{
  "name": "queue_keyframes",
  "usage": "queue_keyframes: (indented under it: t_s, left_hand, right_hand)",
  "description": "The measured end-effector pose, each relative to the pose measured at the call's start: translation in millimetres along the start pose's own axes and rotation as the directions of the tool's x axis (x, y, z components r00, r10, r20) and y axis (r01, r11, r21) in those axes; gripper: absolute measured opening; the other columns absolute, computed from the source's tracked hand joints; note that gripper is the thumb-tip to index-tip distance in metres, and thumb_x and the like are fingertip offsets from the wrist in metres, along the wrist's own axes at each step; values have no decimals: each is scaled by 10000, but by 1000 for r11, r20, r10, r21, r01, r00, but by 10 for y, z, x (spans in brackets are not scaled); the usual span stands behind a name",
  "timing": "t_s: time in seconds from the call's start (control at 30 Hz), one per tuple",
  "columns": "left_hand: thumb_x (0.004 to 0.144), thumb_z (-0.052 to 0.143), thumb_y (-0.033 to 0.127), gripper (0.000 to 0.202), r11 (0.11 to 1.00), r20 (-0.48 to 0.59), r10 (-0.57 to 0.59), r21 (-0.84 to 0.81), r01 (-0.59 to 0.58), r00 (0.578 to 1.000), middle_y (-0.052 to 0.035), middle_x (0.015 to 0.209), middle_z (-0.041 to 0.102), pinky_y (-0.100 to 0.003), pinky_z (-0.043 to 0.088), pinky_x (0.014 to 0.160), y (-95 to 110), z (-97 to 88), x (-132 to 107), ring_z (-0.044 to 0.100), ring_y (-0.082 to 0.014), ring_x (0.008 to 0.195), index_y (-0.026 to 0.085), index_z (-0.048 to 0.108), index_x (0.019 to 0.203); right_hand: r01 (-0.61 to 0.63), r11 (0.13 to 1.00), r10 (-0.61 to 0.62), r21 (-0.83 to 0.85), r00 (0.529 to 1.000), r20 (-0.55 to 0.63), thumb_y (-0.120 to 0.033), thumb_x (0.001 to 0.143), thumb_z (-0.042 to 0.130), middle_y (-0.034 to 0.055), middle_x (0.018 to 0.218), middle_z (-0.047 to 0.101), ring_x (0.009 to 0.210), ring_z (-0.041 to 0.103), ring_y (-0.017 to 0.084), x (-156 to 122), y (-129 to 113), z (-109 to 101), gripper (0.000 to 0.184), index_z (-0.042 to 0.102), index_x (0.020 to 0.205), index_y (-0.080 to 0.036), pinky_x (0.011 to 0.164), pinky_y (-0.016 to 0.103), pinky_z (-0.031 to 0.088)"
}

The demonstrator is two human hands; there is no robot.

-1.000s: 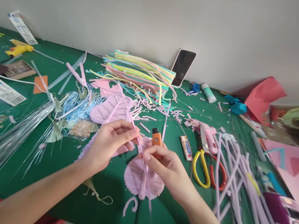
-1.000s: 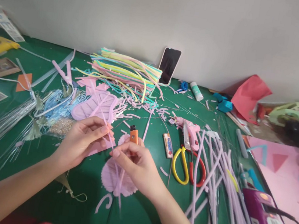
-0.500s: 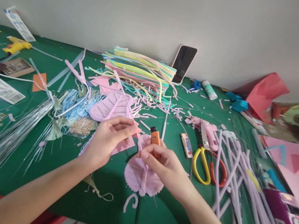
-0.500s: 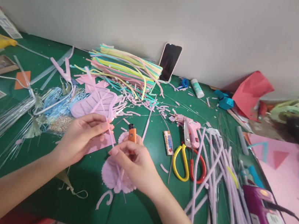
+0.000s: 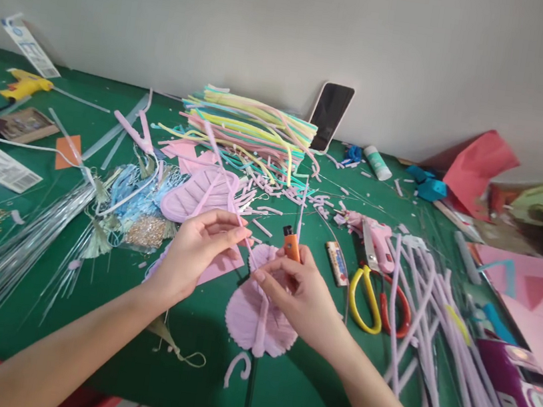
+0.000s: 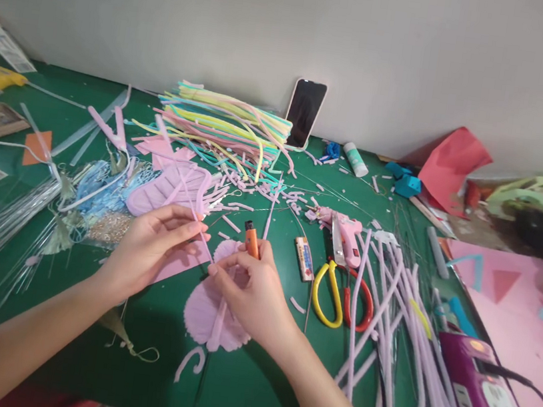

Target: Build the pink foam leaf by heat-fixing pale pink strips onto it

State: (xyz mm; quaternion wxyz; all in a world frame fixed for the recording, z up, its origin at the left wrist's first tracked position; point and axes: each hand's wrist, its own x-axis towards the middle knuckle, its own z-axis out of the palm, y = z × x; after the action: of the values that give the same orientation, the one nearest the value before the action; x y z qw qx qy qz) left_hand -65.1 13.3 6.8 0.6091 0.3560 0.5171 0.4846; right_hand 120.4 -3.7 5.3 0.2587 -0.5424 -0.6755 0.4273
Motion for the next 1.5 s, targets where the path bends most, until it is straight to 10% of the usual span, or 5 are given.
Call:
queue_keyframes:
  t_s: [0.73,0.9,0.97,1.07,1.5]
  left_hand:
    - [740,722,326,527,956,-159,169,266,-123,973,-49,1005,638,-346,579,774,-111,-236,234,671,-186,890,195,437,1163]
    - [766,707,339,578,400,-56,566,891,-214,823,-91,1042,595,-427,520,801,-28,-318,178,602,-228,896,170,454,1258]
    - [798,683,307,437,116,122,700,953,-280,703,-113,1048,573,-453,483,864,-17,-325,172,563,-263,989,156,542,1183]
    - [851,627,265,215,-112,433,625,873,-474,650,-106,1105,587,-469,436,938,-73,-287,191,522,-276,1091,193,641,1053]
    - [866,605,211,96,45,536,513,764,-644,671,-50,896,648,-452,460,952,-273,-239,287,513,-247,1116,196,701,870]
  right_hand:
    - [141,849,-273,-509,942,-194,-294,893,501,122,1075,471,897,570,218,117,151,174,217,688,883,-184,740,354,524]
    - [105,842,-265,-529,935,-236,-308,893,517,104,1034,488,797,571,183,158,175,220,214,704,872,-206,652,311,520]
    - [106,839,-269,-533,934,-237,-310,895,516,104,1024,494,781,571,179,160,174,226,221,706,860,-203,653,312,520]
    - [111,836,-268,-537,937,-223,-309,900,510,105,1016,497,784,573,183,159,170,231,224,707,879,-204,664,321,521]
    - [133,834,-209,-536,974,-83,-237,825,568,64,970,429,734,561,162,-37,141,-311,179,727,892,-283,676,349,521]
